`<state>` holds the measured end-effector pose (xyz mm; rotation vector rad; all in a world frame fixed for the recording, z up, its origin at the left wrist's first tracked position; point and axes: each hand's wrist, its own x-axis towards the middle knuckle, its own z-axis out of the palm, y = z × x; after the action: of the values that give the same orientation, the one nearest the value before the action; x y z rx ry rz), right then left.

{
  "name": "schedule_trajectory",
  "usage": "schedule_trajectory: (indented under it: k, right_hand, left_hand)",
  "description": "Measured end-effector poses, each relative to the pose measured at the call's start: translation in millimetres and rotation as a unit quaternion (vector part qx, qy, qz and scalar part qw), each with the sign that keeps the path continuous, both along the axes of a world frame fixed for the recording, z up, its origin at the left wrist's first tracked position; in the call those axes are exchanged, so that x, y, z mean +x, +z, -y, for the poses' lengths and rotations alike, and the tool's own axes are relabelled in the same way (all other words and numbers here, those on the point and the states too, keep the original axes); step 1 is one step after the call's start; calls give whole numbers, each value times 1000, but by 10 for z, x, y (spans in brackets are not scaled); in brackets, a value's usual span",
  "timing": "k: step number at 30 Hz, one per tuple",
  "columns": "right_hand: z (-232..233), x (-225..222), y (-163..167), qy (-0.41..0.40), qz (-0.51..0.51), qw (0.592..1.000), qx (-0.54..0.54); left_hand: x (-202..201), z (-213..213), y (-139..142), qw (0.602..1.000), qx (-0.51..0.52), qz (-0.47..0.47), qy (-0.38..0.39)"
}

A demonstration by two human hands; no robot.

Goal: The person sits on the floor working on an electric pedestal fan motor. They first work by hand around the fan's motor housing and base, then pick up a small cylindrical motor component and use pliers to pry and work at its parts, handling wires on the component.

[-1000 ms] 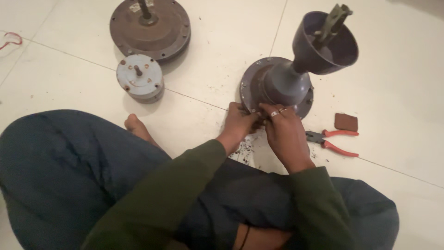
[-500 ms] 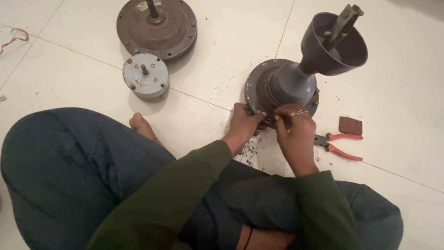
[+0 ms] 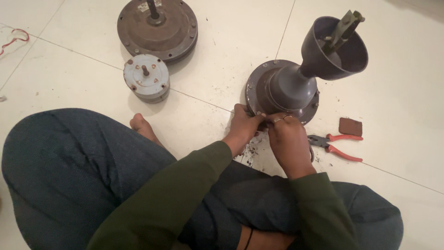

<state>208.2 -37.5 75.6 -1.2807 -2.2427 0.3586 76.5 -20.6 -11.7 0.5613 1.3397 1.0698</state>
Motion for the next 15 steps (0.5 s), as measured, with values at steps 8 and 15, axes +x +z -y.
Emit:
schedule_trajectory:
  k: [8, 15]
  right_hand:
    - [-31, -44, 42, -25, 14, 999, -43]
    - [-17, -32, -67, -70, 15, 997, -7]
  left_hand:
    - [12, 37, -19, 999, 31, -23, -3]
    - [44, 63, -23, 999, 32, -7, -16]
